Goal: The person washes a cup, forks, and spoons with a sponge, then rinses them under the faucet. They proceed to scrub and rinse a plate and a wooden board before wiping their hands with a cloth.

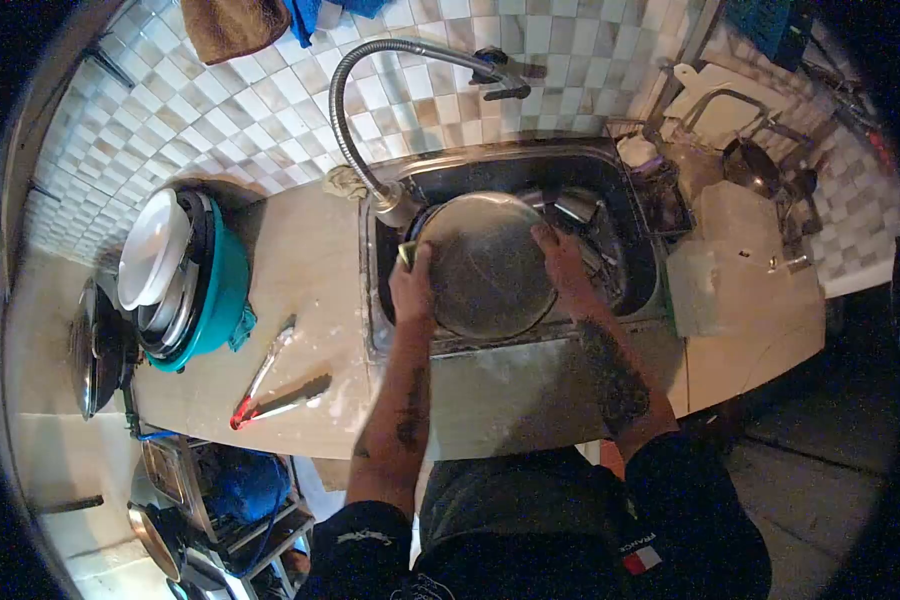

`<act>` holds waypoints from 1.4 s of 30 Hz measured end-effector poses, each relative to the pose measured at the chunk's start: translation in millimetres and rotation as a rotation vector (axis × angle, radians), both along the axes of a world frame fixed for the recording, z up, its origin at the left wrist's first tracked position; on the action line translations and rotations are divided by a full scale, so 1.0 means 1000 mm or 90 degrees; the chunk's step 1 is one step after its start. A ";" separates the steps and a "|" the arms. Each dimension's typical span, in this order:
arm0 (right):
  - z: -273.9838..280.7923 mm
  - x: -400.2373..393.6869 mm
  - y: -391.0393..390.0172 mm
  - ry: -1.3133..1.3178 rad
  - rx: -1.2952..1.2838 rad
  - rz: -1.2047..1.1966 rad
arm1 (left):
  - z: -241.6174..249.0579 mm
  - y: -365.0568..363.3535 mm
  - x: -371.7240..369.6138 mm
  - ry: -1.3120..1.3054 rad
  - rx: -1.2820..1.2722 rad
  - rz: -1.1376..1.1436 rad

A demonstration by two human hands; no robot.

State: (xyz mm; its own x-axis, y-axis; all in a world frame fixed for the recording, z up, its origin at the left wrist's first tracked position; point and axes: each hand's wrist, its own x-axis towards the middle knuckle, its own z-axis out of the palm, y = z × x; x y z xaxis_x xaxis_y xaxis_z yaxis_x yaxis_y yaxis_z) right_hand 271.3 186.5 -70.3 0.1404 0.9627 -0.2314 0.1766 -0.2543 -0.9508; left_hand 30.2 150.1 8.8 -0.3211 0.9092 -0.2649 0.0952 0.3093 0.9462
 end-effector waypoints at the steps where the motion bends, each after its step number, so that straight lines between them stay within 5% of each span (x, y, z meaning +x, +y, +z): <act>1: 0.004 -0.003 0.002 0.018 0.010 -0.022 | -0.009 -0.011 0.016 -0.121 0.046 0.070; 3: 0.011 -0.014 -0.007 0.051 0.022 -0.077 | -0.073 -0.030 0.048 -0.257 0.092 0.080; 6: -0.037 -0.066 -0.015 0.311 0.106 -0.345 | -0.083 -0.039 0.076 -0.204 0.065 0.044; 9: -0.029 -0.062 -0.025 0.214 0.037 -0.175 | -0.109 -0.026 0.054 -0.335 0.107 0.110; 11: -0.074 -0.064 -0.025 0.275 0.061 -0.056 | -0.115 -0.019 0.018 -0.349 0.109 0.191; 15: -0.039 -0.038 -0.024 0.289 -0.092 0.172 | -0.146 -0.010 -0.049 -0.050 0.096 0.134; 18: -0.004 -0.048 -0.008 0.283 -0.186 0.113 | -0.103 -0.011 -0.061 -0.194 0.115 0.012; 21: 0.015 -0.058 0.006 0.265 -0.282 0.056 | -0.086 -0.008 -0.027 -0.371 0.134 0.172; 23: -0.048 -0.070 0.000 0.176 -0.062 -0.002 | -0.118 -0.004 -0.012 -0.089 0.052 0.203; 25: -0.042 -0.074 -0.004 0.141 -0.052 -0.072 | -0.062 -0.026 0.023 0.011 0.078 0.121; 27: 0.045 -0.068 -0.028 0.156 -0.272 -0.168 | -0.094 -0.022 0.009 0.335 0.191 0.131; 30: 0.012 -0.059 -0.042 0.158 0.005 -0.106 | -0.087 -0.007 0.006 0.625 0.381 -0.048; 33: -0.026 -0.061 -0.043 -0.073 0.182 -0.121 | -0.082 -0.010 0.047 0.580 0.362 -0.334; 36: 0.018 -0.050 -0.053 0.298 -0.046 -0.114 | -0.057 0.004 0.077 0.559 0.425 -0.441; 38: -0.008 -0.041 -0.051 -0.005 0.179 -0.074 | -0.060 -0.018 0.068 0.523 0.350 -0.523; 40: -0.031 -0.022 -0.050 -0.127 0.275 -0.052 | -0.056 -0.011 0.044 0.544 0.232 -0.549; 42: -0.023 -0.017 -0.061 -0.075 0.226 -0.044 | -0.048 0.019 0.016 0.620 0.058 -0.521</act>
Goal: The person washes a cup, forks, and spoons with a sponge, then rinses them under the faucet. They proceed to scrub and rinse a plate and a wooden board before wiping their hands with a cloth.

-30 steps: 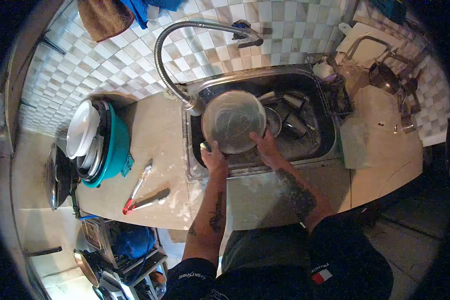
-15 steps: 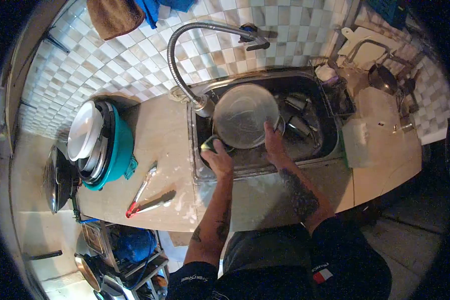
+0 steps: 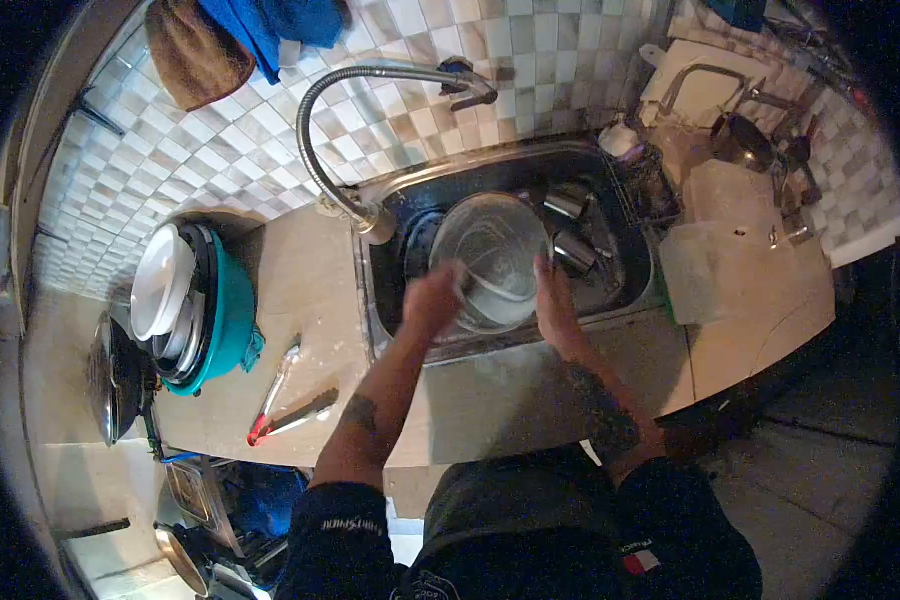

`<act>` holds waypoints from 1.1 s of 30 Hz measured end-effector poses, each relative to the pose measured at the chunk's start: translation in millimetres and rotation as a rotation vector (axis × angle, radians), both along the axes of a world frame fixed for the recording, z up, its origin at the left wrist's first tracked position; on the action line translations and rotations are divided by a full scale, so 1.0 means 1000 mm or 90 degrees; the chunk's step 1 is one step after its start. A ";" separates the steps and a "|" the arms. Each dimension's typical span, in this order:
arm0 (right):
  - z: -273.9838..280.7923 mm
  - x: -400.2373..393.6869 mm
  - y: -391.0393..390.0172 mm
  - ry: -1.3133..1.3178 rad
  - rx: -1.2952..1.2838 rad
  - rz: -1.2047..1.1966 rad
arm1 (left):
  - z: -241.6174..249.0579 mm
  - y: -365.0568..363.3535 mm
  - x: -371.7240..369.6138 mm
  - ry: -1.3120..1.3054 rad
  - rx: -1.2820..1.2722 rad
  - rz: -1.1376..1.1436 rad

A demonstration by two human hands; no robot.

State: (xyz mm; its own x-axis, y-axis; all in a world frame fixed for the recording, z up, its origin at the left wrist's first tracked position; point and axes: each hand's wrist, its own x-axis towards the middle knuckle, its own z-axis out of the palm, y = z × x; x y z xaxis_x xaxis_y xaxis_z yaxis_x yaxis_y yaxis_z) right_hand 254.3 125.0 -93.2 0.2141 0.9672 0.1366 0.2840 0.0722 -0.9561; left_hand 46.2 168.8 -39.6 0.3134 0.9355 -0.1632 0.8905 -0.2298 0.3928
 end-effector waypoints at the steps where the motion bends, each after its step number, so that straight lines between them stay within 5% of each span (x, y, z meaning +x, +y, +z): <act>1: 0.010 -0.001 -0.006 0.016 -0.032 0.010 | -0.007 0.010 0.005 -0.027 0.053 0.017; 4: 0.067 -0.016 0.004 0.037 -0.174 0.036 | -0.026 0.003 0.054 -0.086 0.225 0.004; 6: 0.015 -0.002 0.006 0.043 -0.039 0.039 | -0.035 -0.032 0.044 -0.073 0.215 -0.134; 8: 0.029 0.013 0.002 -0.274 0.129 0.032 | -0.023 -0.012 0.005 0.003 0.173 -0.065; 9: 0.055 0.013 -0.002 -0.236 0.027 0.069 | -0.016 0.008 -0.005 0.090 0.017 0.032; 10: 0.077 0.007 -0.004 -0.197 -0.079 0.103 | -0.009 0.029 -0.002 -0.003 0.033 0.124; 13: 0.088 -0.019 0.006 -0.039 -0.219 0.106 | 0.032 0.040 0.054 -0.045 0.123 0.083; 14: 0.089 -0.025 0.009 0.020 -0.237 0.093 | 0.006 0.024 0.063 -0.055 0.222 0.015; 15: 0.067 -0.024 0.012 0.009 -0.177 0.056 | -0.020 0.002 0.061 -0.063 0.325 -0.053; 17: 0.025 -0.018 0.018 0.056 -0.108 0.021 | -0.002 -0.027 0.019 0.008 0.049 -0.184; 19: -0.003 -0.020 0.024 0.059 -0.093 0.062 | -0.030 -0.026 -0.043 0.022 -0.098 -0.105; 20: -0.049 -0.027 0.031 0.005 -0.082 0.098 | -0.026 -0.029 -0.065 0.004 -0.049 -0.075; 21: -0.040 -0.041 0.033 0.126 -0.124 0.082 | -0.022 -0.029 -0.081 -0.014 0.003 -0.048; 25: -0.003 -0.082 0.041 0.469 -0.307 0.013 | 0.020 -0.043 -0.100 -0.125 0.029 0.145; 28: -0.043 -0.098 0.057 0.392 -0.272 0.127 | 0.034 -0.058 -0.113 -0.278 0.018 0.202; 30: -0.042 -0.100 0.063 0.382 -0.303 0.114 | 0.063 -0.066 -0.125 -0.234 0.095 0.066; 31: -0.023 -0.099 0.063 0.400 -0.346 0.067 | 0.103 -0.073 -0.117 -0.233 0.189 -0.003; 32: -0.005 -0.100 0.062 0.416 -0.391 0.021 | 0.135 -0.076 -0.119 -0.246 0.010 0.112; 33: 0.013 -0.100 0.062 0.435 -0.433 -0.028 | 0.177 -0.080 -0.110 -0.138 0.017 0.122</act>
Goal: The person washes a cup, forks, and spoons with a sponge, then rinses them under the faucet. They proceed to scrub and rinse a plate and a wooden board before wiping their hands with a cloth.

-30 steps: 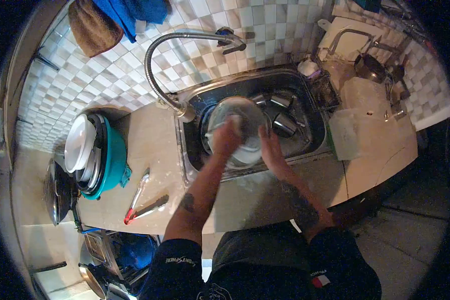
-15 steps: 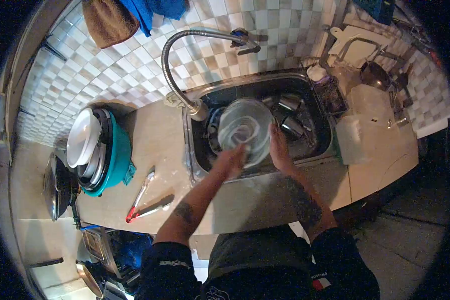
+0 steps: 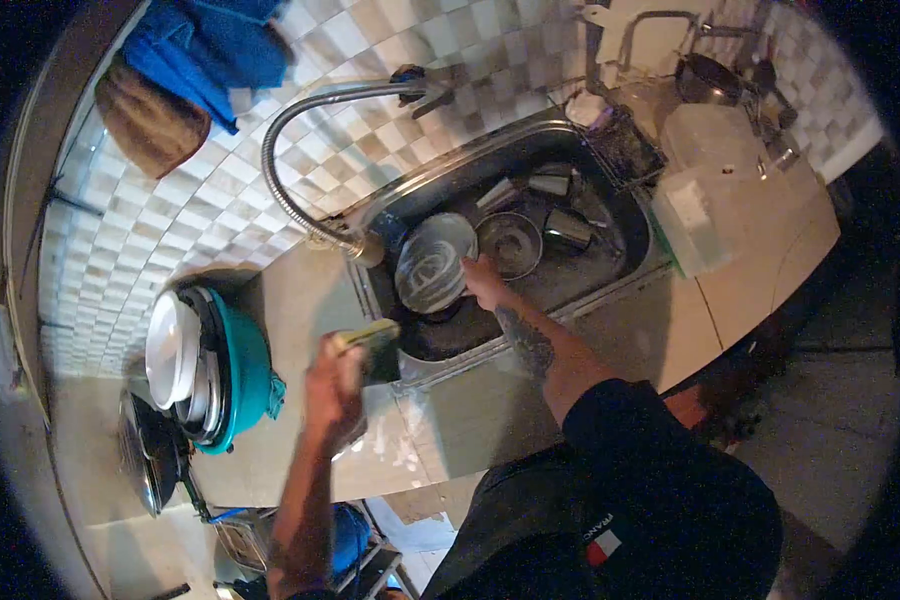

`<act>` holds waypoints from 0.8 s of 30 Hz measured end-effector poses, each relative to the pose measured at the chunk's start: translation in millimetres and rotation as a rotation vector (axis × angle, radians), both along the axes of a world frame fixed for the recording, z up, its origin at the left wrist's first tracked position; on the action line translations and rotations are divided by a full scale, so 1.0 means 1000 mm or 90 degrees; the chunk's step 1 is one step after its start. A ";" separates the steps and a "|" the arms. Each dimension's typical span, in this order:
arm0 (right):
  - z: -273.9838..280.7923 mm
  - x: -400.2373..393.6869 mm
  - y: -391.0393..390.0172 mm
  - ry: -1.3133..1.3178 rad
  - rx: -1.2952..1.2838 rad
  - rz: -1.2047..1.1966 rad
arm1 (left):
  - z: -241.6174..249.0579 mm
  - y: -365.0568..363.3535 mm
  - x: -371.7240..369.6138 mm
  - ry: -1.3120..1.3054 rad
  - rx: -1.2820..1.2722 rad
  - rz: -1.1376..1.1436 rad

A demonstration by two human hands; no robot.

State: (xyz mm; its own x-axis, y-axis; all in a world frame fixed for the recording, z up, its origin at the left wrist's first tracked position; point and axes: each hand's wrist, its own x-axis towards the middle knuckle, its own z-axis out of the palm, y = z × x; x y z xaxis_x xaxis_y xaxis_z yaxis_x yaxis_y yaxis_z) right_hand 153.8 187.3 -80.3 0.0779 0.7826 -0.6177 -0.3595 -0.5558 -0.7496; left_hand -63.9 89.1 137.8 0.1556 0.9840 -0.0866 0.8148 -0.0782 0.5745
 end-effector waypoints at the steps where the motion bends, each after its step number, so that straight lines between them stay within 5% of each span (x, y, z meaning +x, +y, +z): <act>1: 0.000 0.002 0.001 -0.011 -0.012 -0.010 | 0.012 0.001 -0.011 0.015 0.183 -0.137; 6: -0.045 0.022 0.000 -0.105 0.105 0.007 | 0.114 0.013 0.024 0.004 0.295 -0.247; 8: -0.060 0.039 -0.005 -0.158 0.174 0.040 | 0.151 0.029 0.066 0.081 0.340 -0.394; 10: -0.073 0.058 -0.008 -0.214 0.252 0.072 | 0.182 0.046 0.113 0.150 0.279 -0.526; 12: -0.085 0.084 -0.014 -0.282 0.346 0.097 | 0.185 0.041 0.165 0.098 0.154 -0.429; 16: -0.082 0.137 -0.031 -0.112 0.501 0.022 | 0.107 0.072 0.292 -0.192 0.254 -0.548; 18: -0.082 0.161 -0.031 0.189 0.311 0.010 | 0.048 0.081 0.365 -0.216 0.193 -0.495; 20: -0.127 0.184 -0.036 -0.336 0.464 0.007 | -0.021 0.081 0.420 -0.301 0.201 -0.504; 22: -0.060 0.211 -0.081 -0.074 0.418 -0.104 | -0.062 0.069 0.433 -0.201 0.388 -0.477; 24: -0.003 0.220 -0.099 0.079 0.396 -0.163 | -0.094 0.071 0.414 -0.230 0.302 -0.326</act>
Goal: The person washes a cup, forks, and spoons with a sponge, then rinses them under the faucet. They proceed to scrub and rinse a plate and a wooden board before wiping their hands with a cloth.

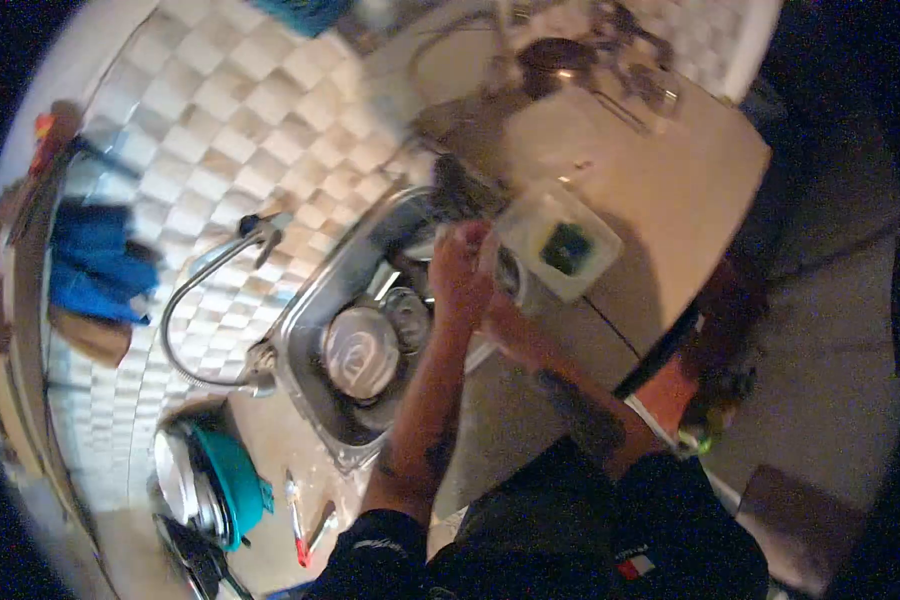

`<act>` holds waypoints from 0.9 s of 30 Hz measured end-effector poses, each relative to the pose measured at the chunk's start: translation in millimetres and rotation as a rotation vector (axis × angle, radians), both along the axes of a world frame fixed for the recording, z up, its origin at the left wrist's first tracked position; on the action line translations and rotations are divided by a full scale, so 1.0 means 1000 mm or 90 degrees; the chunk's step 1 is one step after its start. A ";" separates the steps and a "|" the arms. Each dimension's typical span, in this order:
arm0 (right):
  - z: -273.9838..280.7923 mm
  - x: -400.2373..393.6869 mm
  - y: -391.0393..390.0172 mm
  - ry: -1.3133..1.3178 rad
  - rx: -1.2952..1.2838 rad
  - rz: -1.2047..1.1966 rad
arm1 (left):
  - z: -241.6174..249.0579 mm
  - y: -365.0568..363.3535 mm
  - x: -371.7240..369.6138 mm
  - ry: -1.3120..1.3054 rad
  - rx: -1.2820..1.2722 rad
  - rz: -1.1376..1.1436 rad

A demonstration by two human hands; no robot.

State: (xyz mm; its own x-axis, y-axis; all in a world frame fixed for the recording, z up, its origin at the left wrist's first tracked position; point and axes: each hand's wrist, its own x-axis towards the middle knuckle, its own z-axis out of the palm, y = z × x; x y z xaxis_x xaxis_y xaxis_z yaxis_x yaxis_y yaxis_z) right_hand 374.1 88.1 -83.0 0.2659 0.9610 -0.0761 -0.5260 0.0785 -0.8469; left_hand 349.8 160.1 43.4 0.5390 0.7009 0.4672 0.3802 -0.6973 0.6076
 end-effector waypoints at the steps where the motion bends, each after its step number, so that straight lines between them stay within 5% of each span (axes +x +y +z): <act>1: -0.001 0.009 0.001 0.002 -0.039 0.040 | -0.021 0.005 -0.025 -0.082 -0.117 0.087; 4: 0.007 0.014 0.018 -0.051 -0.133 0.143 | -0.143 0.040 -0.136 -0.299 -0.364 0.356; 5: 0.019 0.011 0.029 -0.102 -0.143 0.163 | -0.188 0.057 -0.177 -0.485 -0.474 0.449; 7: 0.045 -0.003 0.056 -0.152 -0.117 0.191 | -0.209 0.068 -0.251 -0.434 -0.377 0.504; 9: 0.038 -0.019 0.111 -0.307 0.113 0.258 | -0.214 0.076 -0.318 -0.271 -0.275 0.454; 14: 0.150 -0.099 0.215 -0.126 -0.126 0.235 | -0.139 0.090 -0.366 -0.226 -0.297 0.398; 16: 0.140 -0.114 0.265 -0.316 -0.137 0.238 | -0.076 0.072 -0.345 -0.347 -0.512 0.427; 18: 0.149 -0.112 0.279 -0.554 -0.008 0.249 | -0.101 0.088 -0.352 -0.163 -0.301 0.490; 19: 0.128 -0.111 0.308 -0.716 0.001 0.194 | -0.084 0.082 -0.336 -0.606 -0.529 0.372; 22: 0.119 -0.096 0.297 -0.947 0.202 0.019 | -0.075 0.067 -0.335 -0.533 -0.557 0.381; 24: 0.118 -0.107 0.271 -0.890 0.245 -0.055 | -0.079 0.068 -0.336 -0.621 -0.542 0.350; 26: 0.057 -0.117 0.267 -0.820 -0.089 0.133 | -0.083 0.074 -0.342 -0.533 -0.351 0.433; 27: 0.057 -0.140 0.227 -0.694 -0.035 0.220 | -0.091 0.078 -0.340 -0.484 -0.263 0.464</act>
State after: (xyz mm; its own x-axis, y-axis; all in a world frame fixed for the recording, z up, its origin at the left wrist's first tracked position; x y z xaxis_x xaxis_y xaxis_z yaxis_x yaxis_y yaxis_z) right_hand 234.4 315.4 -25.7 -0.0617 0.9980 -0.0121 0.5039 0.0207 -0.8635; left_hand 9.9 238.0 -47.7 -0.3866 0.9084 0.1591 0.0477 -0.1526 0.9871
